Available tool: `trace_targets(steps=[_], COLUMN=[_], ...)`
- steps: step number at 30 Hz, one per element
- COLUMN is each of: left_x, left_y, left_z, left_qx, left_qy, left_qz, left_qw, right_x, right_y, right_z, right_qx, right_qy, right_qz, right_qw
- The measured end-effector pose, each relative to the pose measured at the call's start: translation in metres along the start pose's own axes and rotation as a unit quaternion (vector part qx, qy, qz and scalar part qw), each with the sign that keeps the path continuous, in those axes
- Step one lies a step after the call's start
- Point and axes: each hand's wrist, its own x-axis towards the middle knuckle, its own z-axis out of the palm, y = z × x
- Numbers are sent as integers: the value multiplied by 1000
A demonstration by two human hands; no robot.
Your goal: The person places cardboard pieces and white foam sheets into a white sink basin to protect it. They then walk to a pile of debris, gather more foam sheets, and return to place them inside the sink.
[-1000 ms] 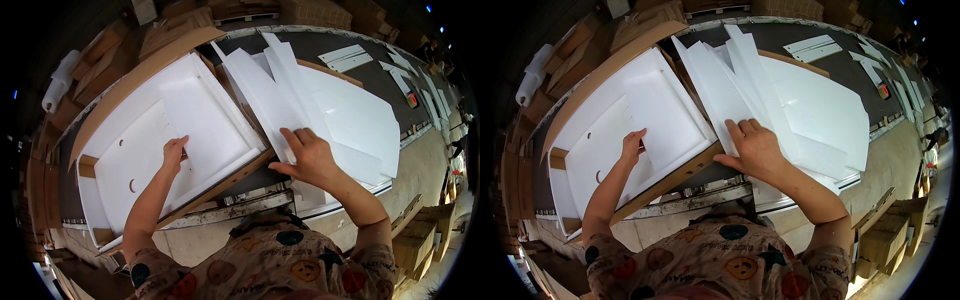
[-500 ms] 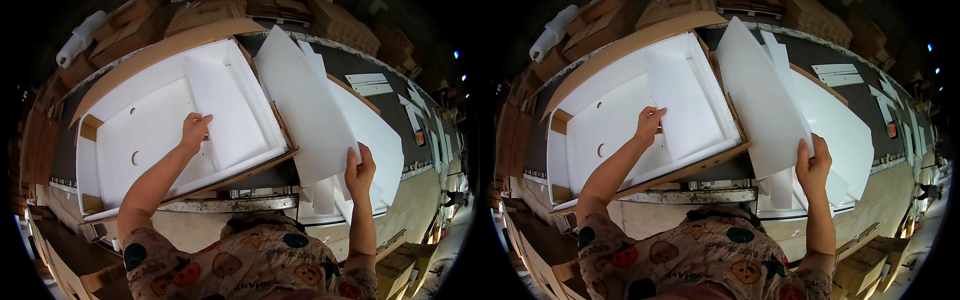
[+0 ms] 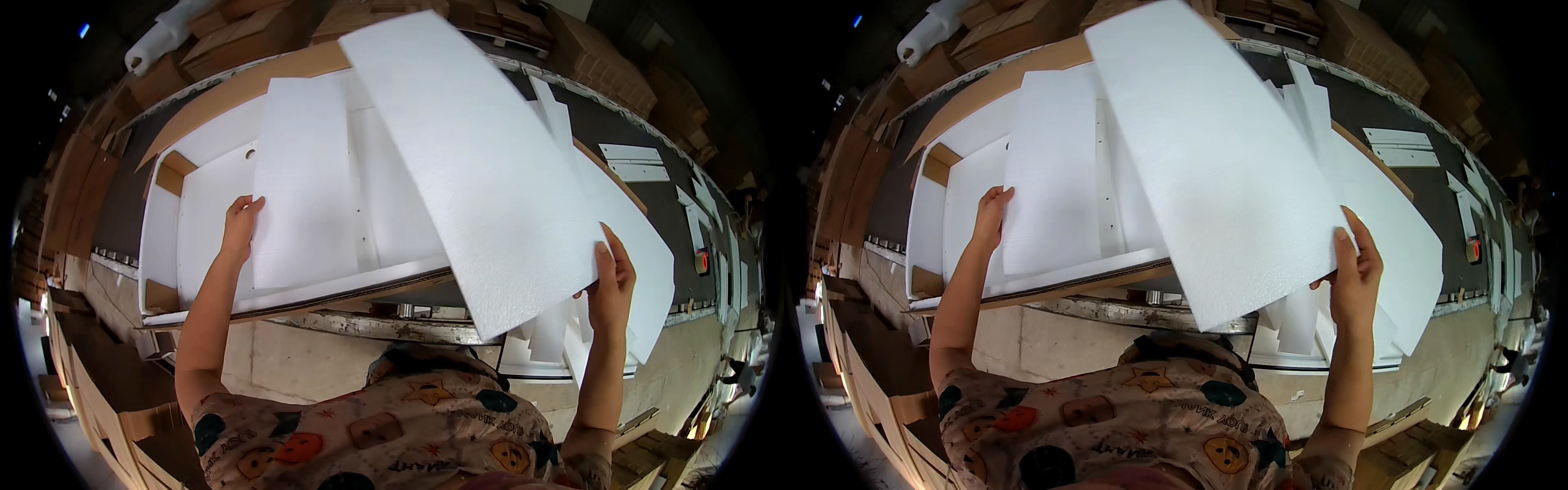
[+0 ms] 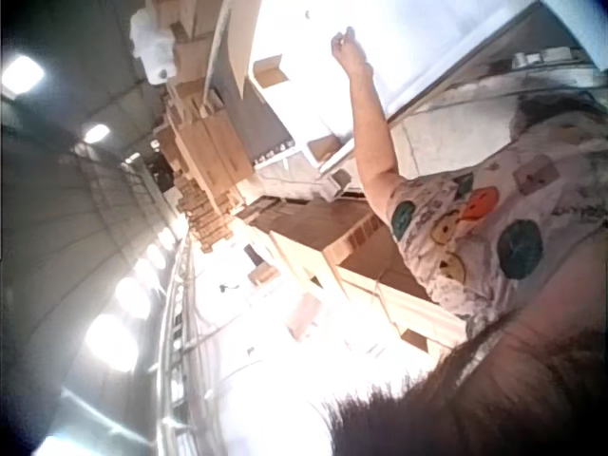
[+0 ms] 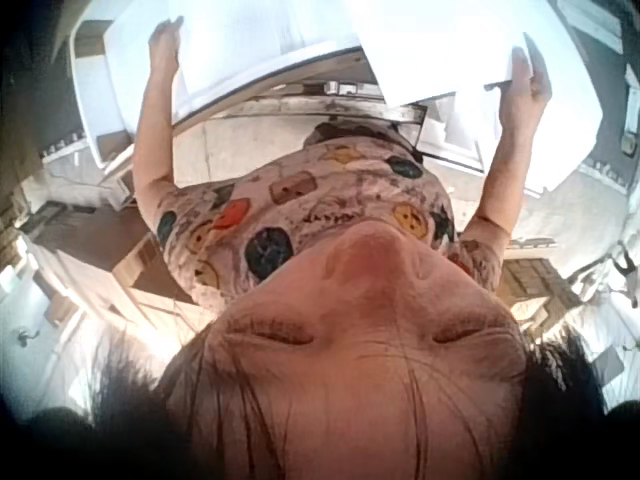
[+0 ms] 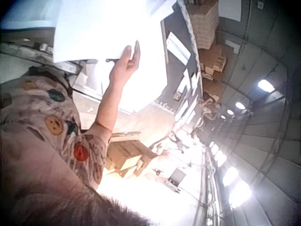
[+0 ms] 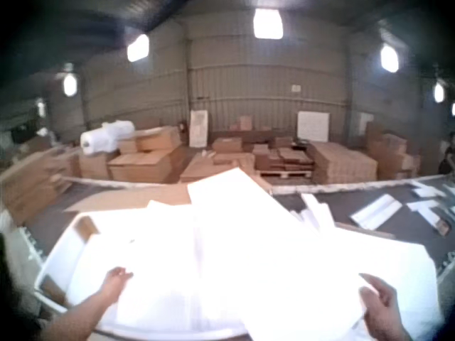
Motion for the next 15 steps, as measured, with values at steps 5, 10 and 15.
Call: trace_targets(steps=[5,10,15], left_x=[41,22,-52], left_y=[-57,-30,14], left_z=[-68,2,141], left_qx=[267,411,55], left_qy=[122,15,-310], left_qz=[-11,218,-91], left_qw=[956,885,945], right_x=[9,-1,-22], right_y=[10,34,46], right_z=[53,74,79], right_qx=[16,53,87], right_qy=[-116,-98,-83], right_qz=[59,86,92], right_qw=[991,990,989])
